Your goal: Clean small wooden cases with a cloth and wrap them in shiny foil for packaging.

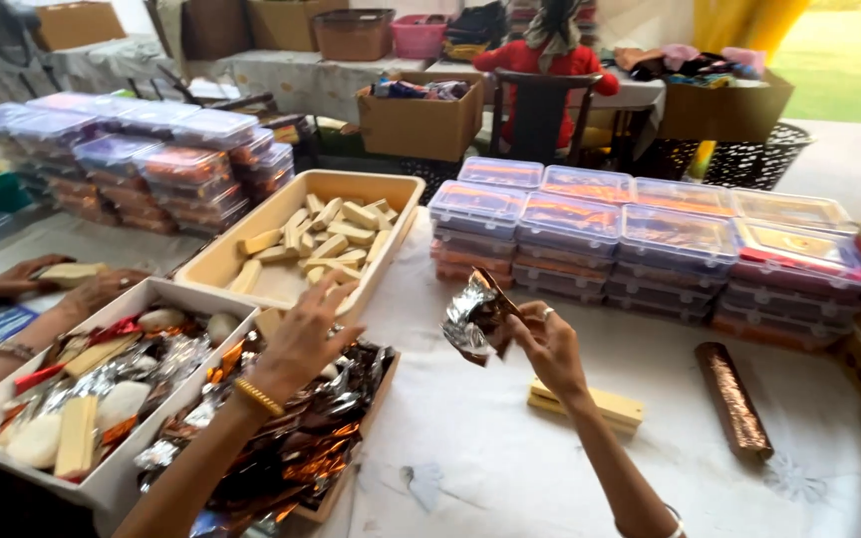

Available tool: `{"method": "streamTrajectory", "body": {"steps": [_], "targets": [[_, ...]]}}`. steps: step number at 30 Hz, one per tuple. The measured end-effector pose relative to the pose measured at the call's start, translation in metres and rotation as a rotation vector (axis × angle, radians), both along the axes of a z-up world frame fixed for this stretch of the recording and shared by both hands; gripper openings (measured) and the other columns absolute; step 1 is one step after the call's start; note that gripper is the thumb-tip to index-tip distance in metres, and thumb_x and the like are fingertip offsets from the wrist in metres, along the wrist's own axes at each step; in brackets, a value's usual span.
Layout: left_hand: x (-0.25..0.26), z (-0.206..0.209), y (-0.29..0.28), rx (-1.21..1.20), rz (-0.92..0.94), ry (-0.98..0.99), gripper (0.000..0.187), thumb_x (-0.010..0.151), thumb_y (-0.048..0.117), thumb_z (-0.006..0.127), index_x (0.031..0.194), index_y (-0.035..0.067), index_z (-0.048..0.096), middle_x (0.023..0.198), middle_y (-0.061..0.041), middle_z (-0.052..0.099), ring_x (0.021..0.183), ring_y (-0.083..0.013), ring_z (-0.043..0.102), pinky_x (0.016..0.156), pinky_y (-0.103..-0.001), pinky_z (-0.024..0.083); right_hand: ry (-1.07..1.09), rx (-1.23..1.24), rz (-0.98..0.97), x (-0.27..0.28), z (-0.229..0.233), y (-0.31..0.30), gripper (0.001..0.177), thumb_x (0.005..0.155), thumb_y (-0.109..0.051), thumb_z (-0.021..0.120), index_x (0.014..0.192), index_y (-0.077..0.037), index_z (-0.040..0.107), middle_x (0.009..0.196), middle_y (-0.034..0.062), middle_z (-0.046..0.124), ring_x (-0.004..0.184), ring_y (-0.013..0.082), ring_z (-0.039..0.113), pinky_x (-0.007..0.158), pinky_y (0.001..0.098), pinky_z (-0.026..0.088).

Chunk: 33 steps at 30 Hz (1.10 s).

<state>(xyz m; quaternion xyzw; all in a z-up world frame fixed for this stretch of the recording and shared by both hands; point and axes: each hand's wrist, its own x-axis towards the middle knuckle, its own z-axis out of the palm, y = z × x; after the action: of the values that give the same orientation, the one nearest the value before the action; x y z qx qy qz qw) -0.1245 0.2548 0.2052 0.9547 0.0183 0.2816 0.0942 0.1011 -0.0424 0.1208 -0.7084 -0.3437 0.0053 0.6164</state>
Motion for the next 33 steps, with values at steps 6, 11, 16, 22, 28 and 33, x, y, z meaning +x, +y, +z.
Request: {"method": "streamTrajectory", "body": {"steps": [6, 11, 16, 22, 28, 33], "targets": [[0.098, 0.046, -0.144, -0.1, -0.13, 0.177, 0.088, 0.082, 0.068, 0.064, 0.135, 0.0, 0.05, 0.134, -0.02, 0.058, 0.119, -0.0317, 0.061, 0.09, -0.044, 0.057, -0.117, -0.123, -0.322, -0.018, 0.037, -0.068, 0.027, 0.089, -0.033, 0.07, 0.102, -0.01, 0.069, 0.087, 0.0092, 0.08, 0.078, 0.0171, 0.079, 0.073, 0.0371, 0.067], [0.17, 0.039, -0.204, -0.285, -0.263, 0.37, 0.08, 0.078, 0.056, 0.076, 0.133, 0.003, 0.051, 0.124, -0.018, 0.063, 0.115, -0.0302, 0.064, 0.091, -0.043, 0.054, -0.3, -0.087, -0.415, -0.001, 0.04, -0.107, 0.026, 0.093, -0.034, 0.069, 0.096, -0.008, 0.071, 0.086, 0.0087, 0.079, 0.073, 0.0142, 0.076, 0.076, 0.0339, 0.063], [0.22, -0.021, -0.205, -0.677, -0.466, 0.257, 0.046, 0.085, 0.025, 0.076, 0.123, 0.002, 0.065, 0.106, -0.01, 0.077, 0.101, -0.0212, 0.075, 0.087, -0.036, 0.058, -0.125, 0.069, -0.424, 0.024, 0.042, -0.139, 0.025, 0.099, -0.03, 0.064, 0.099, -0.005, 0.065, 0.085, 0.0091, 0.075, 0.068, 0.0105, 0.069, 0.072, 0.027, 0.059], [0.225, -0.071, -0.19, -1.02, -0.624, 0.078, 0.029, 0.092, 0.001, 0.059, 0.119, 0.001, 0.07, 0.102, -0.007, 0.077, 0.096, -0.0154, 0.073, 0.086, -0.031, 0.06, -0.045, 0.14, -0.469, 0.037, 0.043, -0.144, 0.017, 0.1, -0.02, 0.065, 0.102, -0.005, 0.059, 0.08, 0.0074, 0.076, 0.066, 0.0065, 0.066, 0.054, 0.0228, 0.052], [0.226, -0.091, -0.181, -1.073, -0.386, 0.116, 0.022, 0.095, 0.007, 0.061, 0.115, 0.004, 0.07, 0.099, -0.009, 0.077, 0.088, -0.0166, 0.075, 0.075, -0.031, 0.063, -0.181, 0.015, -0.645, 0.043, 0.037, -0.137, 0.019, 0.098, -0.018, 0.066, 0.106, -0.005, 0.055, 0.072, 0.009, 0.075, 0.056, 0.0099, 0.066, 0.046, 0.0272, 0.045], [0.226, -0.091, -0.163, -0.911, -0.195, 0.063, 0.023, 0.099, 0.018, 0.059, 0.113, 0.008, 0.074, 0.1, -0.011, 0.081, 0.086, -0.0147, 0.077, 0.071, -0.031, 0.065, -0.192, 0.041, -0.728, 0.074, 0.02, -0.16, 0.02, 0.1, -0.021, 0.064, 0.109, -0.006, 0.056, 0.075, 0.01, 0.074, 0.063, 0.0115, 0.069, 0.049, 0.0287, 0.049]]}}
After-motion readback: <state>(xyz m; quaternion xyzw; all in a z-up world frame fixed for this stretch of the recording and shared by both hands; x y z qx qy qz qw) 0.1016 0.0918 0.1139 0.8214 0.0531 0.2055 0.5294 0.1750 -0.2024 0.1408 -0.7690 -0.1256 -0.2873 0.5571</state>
